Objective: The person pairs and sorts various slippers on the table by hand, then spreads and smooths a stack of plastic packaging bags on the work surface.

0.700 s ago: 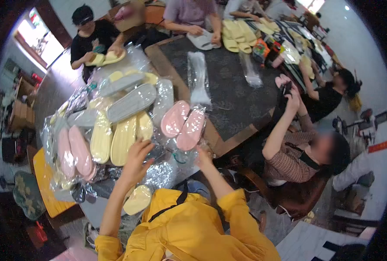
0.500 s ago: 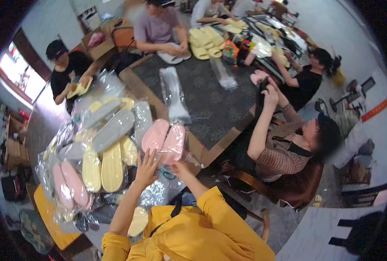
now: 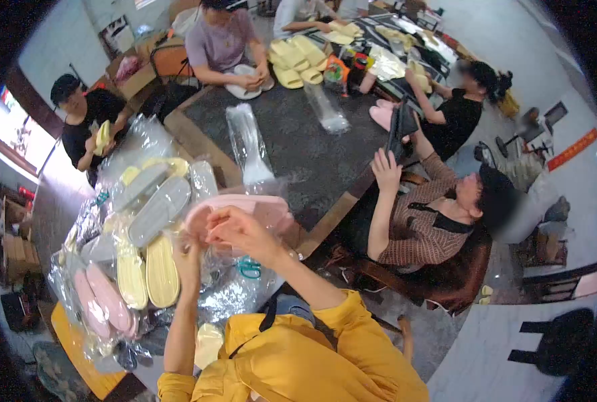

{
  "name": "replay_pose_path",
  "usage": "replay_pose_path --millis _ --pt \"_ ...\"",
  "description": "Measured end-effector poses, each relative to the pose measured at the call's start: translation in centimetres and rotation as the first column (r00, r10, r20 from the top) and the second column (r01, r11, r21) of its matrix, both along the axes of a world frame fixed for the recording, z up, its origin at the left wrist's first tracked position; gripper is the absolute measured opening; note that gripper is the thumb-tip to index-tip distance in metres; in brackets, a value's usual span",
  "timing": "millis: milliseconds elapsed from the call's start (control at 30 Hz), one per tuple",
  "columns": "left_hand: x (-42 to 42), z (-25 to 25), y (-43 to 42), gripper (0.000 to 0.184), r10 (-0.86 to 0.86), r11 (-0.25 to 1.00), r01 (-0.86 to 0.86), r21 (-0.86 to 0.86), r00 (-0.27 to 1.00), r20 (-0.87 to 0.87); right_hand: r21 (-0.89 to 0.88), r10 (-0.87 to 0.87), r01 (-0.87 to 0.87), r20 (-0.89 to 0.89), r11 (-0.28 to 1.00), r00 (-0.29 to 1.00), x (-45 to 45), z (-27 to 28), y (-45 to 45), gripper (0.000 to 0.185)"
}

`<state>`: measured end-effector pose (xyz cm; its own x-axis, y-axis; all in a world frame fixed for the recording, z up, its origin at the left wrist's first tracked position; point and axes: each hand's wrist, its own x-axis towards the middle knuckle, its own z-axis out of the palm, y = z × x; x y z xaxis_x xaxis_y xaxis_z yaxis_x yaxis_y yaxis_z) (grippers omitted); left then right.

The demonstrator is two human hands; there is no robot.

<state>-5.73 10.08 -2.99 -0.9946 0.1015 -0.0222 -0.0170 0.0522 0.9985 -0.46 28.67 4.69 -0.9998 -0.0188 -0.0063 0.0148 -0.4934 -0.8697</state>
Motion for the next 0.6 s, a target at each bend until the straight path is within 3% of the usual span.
replay_pose_path --millis 33,67,133,200,233,300,367,467,500,600 --pt "0.0 0.3 -0.9 0.028 0.017 0.981 -0.035 0.192 0.996 0.092 0.132 -0.019 0.03 -0.077 0.991 0.997 0.4 0.1 0.8 0.017" --pt "0.3 0.6 -2.0 0.039 0.037 0.958 -0.095 0.269 0.976 0.213 0.254 -0.018 0.055 -0.146 0.966 0.989 1.0 -0.1 1.5 0.018" --pt "-0.4 -2.1 -6.1 0.049 -0.056 0.954 -0.109 0.28 0.851 0.521 0.457 -0.202 0.212 -0.071 0.864 0.977 1.5 -2.7 2.9 0.019" --pt "-0.1 -4.3 -8.3 0.052 0.057 0.963 -0.201 0.177 0.799 0.599 0.321 -0.21 0.176 0.075 0.931 0.975 1.6 -8.9 4.0 0.02" --pt "0.6 -5.4 -9.5 0.053 0.103 0.965 -0.231 0.125 0.77 0.63 0.39 -0.176 0.106 0.147 0.915 0.973 2.4 -11.7 3.8 0.018" --pt "1.8 -9.7 -11.8 0.052 0.172 0.98 -0.198 -0.002 0.849 0.5 0.533 -0.14 -0.015 0.25 0.846 0.958 2.9 -16.9 4.0 0.017" --pt "2.6 -14.7 -13.2 0.05 0.199 0.979 -0.177 -0.097 0.927 0.318 0.621 -0.254 0.035 0.267 0.783 0.93 3.4 -23.1 4.3 0.016" --pt "3.8 -11.5 -11.6 0.055 0.223 0.914 -0.149 -0.376 0.961 0.162 0.786 -0.434 0.07 0.261 0.614 0.862 4.9 -29.8 5.8 0.015" --pt "4.2 -10.3 -10.7 0.069 0.29 0.869 -0.186 -0.458 0.942 0.167 0.839 -0.492 0.07 0.247 0.54 0.835 5.3 -30.6 6.1 0.014" --pt "6.1 -9.4 -9.4 0.088 0.217 0.798 -0.159 -0.581 0.976 0.03 0.842 -0.359 -0.089 0.32 0.532 0.877 6.2 -28.0 5.6 0.015"
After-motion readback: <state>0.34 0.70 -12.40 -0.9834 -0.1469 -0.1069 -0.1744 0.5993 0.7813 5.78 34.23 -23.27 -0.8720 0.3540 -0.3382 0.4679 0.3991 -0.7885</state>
